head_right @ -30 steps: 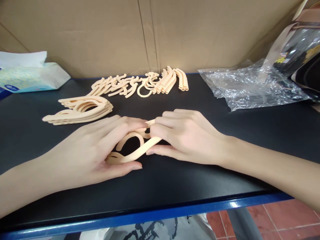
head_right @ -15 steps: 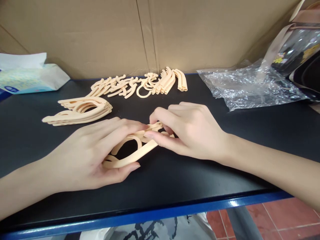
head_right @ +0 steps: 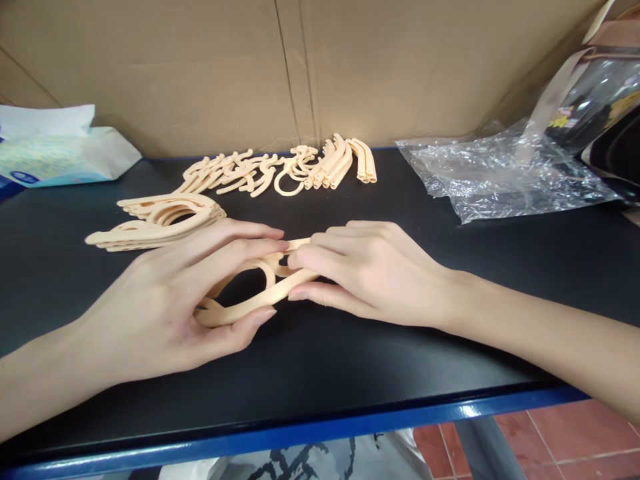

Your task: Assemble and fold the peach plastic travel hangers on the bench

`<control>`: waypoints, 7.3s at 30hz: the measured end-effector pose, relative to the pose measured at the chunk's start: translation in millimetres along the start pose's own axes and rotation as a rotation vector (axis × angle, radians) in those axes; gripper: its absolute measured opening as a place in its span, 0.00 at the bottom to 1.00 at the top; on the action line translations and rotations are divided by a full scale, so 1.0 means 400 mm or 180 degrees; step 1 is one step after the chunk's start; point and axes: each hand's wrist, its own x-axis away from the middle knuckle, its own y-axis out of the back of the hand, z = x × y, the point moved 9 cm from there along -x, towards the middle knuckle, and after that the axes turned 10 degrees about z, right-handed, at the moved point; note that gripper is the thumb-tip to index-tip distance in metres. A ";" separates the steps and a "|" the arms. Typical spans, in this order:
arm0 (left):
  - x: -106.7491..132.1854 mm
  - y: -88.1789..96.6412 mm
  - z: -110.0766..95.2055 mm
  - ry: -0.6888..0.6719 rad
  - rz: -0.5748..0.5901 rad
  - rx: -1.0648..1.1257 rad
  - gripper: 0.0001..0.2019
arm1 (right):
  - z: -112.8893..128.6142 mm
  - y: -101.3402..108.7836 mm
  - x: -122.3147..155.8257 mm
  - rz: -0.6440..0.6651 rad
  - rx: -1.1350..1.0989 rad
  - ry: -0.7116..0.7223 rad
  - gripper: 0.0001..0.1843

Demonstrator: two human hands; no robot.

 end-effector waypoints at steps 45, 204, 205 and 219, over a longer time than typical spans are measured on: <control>-0.007 -0.001 -0.088 -0.1314 -0.0494 -0.1253 0.21 | -0.094 -0.061 -0.001 -0.0445 -0.4442 -0.1569 0.10; -0.009 -0.050 -0.024 -0.0621 0.0636 -0.0697 0.19 | -0.006 -0.059 -0.002 0.0849 0.0124 -0.0118 0.26; -0.010 -0.052 -0.025 -0.0629 0.0651 -0.0717 0.19 | -0.007 -0.059 -0.002 0.0851 0.0112 -0.0117 0.26; -0.014 -0.058 -0.015 -0.0367 0.0862 -0.0439 0.19 | -0.015 -0.063 0.001 0.0886 0.0136 -0.0167 0.27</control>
